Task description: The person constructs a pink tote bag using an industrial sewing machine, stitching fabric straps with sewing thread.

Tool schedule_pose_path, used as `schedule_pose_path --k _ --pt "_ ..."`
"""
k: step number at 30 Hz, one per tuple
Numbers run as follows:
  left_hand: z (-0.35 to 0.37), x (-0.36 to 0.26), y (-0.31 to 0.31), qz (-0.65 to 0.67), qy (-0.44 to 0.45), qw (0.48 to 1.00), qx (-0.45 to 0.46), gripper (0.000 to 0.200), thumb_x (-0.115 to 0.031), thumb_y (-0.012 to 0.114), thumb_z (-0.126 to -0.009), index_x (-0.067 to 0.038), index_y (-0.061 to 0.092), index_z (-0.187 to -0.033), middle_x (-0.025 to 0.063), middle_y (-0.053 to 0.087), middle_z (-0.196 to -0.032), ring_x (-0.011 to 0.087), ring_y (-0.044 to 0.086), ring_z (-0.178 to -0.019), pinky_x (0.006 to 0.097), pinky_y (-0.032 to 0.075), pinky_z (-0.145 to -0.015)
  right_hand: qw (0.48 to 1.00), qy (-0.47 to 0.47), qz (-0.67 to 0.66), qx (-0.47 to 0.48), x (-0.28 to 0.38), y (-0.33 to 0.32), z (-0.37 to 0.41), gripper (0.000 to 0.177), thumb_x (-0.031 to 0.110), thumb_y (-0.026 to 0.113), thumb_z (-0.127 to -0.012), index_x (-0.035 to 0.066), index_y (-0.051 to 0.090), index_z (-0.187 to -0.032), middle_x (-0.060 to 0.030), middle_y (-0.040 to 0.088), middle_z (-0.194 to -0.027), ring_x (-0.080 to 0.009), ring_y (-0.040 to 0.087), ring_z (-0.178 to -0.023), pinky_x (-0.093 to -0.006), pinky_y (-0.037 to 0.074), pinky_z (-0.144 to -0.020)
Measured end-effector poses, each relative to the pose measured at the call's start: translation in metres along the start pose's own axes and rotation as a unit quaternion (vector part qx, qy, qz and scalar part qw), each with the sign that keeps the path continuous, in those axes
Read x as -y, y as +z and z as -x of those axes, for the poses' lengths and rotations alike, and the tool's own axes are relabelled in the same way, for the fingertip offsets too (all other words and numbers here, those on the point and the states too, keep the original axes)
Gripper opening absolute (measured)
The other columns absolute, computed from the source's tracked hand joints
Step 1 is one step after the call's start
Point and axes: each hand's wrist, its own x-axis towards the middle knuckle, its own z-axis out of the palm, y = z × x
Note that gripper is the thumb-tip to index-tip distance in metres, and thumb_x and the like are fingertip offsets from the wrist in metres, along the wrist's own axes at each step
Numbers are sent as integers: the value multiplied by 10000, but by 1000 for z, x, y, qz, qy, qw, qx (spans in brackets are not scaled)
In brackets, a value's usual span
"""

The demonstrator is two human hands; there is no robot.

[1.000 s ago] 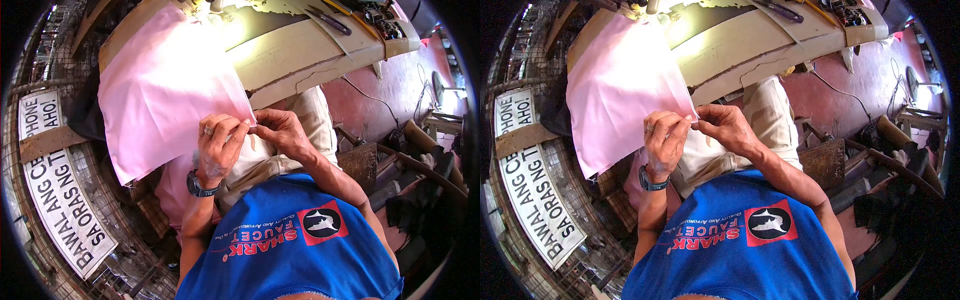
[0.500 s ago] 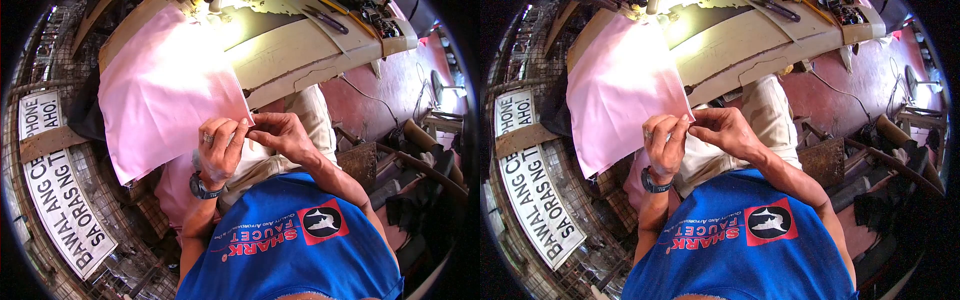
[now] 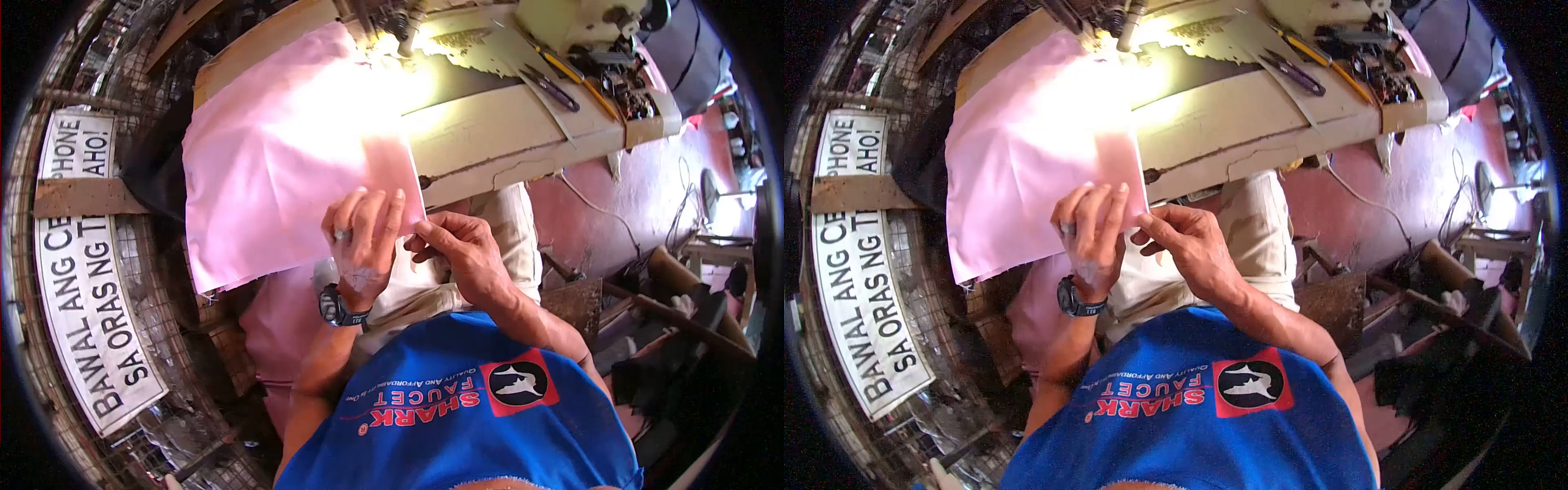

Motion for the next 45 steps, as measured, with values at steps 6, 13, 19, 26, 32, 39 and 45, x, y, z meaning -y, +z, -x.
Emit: schedule_pose_path --k 6,13,19,26,32,39,45 --pt "-11 1 1 15 24 1000 -4 442 -29 684 -762 -32 723 -1202 101 621 -1057 282 600 -999 435 454 -875 774 -377 496 -115 4 -8 0 453 146 723 -882 11 635 -1306 -209 505 -1446 -361 582 -1232 -433 546 -929" --pt "-9 5 -2 19 32 999 6 455 -124 734 -789 7 683 -1221 130 617 -1136 307 592 -1056 464 470 -925 531 -552 636 94 38 -28 -21 477 142 639 -773 -18 683 -1220 -174 665 -1237 -329 642 -1184 -427 554 -955" --pt "-15 38 -15 -60 -13 995 -80 354 -117 698 -836 -43 706 -1182 97 638 -1072 302 599 -1091 460 469 -931 518 -595 607 97 57 -21 -25 450 134 645 -748 -40 690 -1160 -166 688 -1174 -317 677 -1132 -413 596 -899" --pt "-21 61 -44 -27 92 977 188 337 -129 711 -837 -7 720 -1152 109 658 -1152 272 604 -1075 402 489 -911 598 -530 588 123 11 -35 -38 444 145 639 -773 -34 668 -1178 -170 694 -1159 -329 702 -1075 -397 608 -832" --pt "-63 86 -43 249 31 939 235 505 -342 739 -875 -3 659 -1241 179 614 -1254 363 558 -1195 475 429 -1049 613 -526 574 134 14 -37 -41 441 137 646 -760 -29 677 -1167 -170 698 -1148 -323 706 -1075 -396 610 -838" --pt "-73 91 14 155 79 971 165 472 -335 752 -828 -52 689 -1201 151 614 -1294 362 516 -1290 527 369 -1151 602 -508 598 146 25 -38 -37 414 99 672 -761 -26 686 -1155 -158 692 -1165 -311 703 -1095 -392 616 -854" --pt "-78 95 16 157 80 968 177 515 -387 737 -841 -54 677 -1228 152 593 -1326 376 505 -1300 595 318 -1175 575 -503 619 182 43 -32 -45 382 104 724 -756 -34 690 -1111 -152 685 -1098 -300 706 -1072 -392 616 -900"
